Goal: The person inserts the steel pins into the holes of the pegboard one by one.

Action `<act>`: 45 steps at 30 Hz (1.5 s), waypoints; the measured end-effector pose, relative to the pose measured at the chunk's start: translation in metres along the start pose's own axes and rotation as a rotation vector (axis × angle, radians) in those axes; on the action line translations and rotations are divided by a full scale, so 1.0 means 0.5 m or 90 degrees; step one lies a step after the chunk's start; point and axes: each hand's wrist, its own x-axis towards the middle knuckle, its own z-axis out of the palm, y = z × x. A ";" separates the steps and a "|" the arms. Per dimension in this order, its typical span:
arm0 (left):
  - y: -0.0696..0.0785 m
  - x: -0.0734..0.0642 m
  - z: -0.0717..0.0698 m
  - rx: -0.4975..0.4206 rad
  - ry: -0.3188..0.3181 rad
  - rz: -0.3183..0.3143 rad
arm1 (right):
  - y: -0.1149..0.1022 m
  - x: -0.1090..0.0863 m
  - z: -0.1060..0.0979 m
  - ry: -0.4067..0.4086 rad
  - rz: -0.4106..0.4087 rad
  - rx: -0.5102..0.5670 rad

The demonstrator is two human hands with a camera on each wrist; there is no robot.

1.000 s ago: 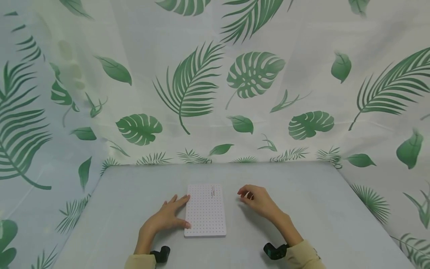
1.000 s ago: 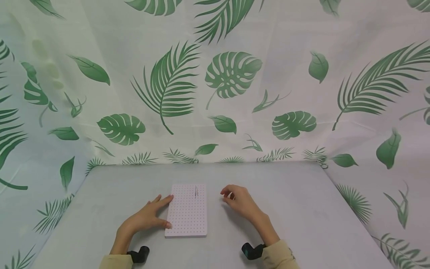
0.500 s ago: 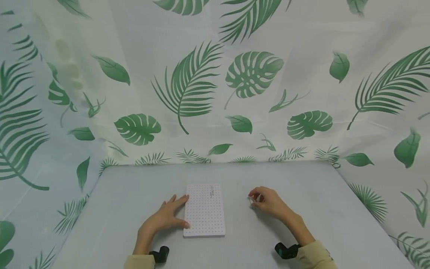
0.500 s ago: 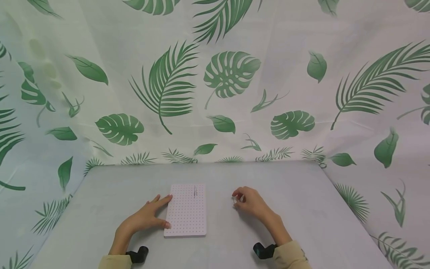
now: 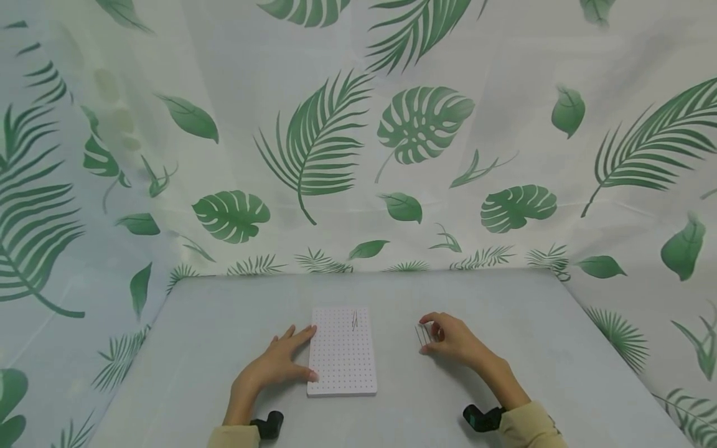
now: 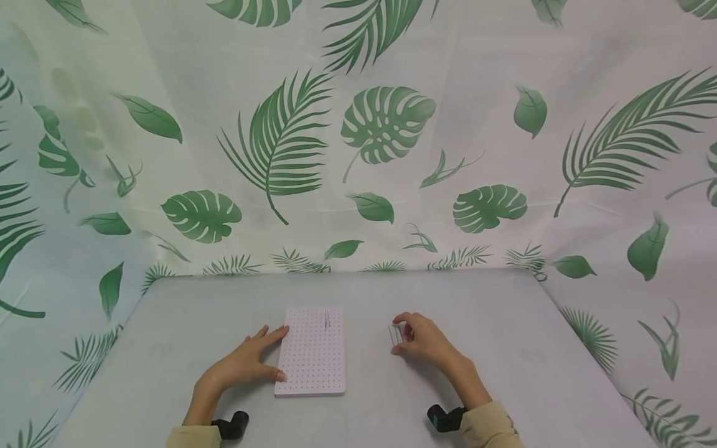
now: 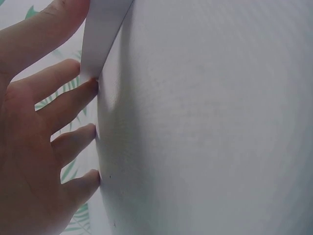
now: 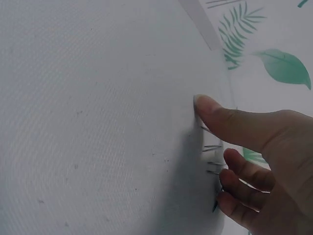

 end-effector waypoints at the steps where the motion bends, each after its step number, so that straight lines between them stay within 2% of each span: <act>1: -0.001 0.001 0.000 0.001 -0.001 0.001 | 0.001 0.001 0.000 -0.001 0.002 -0.002; 15: -0.005 0.003 0.002 0.000 -0.001 0.002 | 0.007 0.006 -0.001 -0.028 0.015 0.004; 24: -0.005 0.003 0.003 0.009 0.001 0.018 | 0.015 0.004 0.000 -0.027 -0.008 0.030; 29: -0.004 0.002 0.002 0.010 0.000 0.021 | 0.017 -0.001 0.005 0.017 -0.017 0.032; 37: 0.001 0.000 0.001 0.005 0.000 0.013 | 0.018 -0.010 0.012 0.159 0.000 0.011; 45: 0.006 -0.002 -0.001 0.007 0.000 0.007 | 0.008 -0.013 0.005 0.178 0.017 0.045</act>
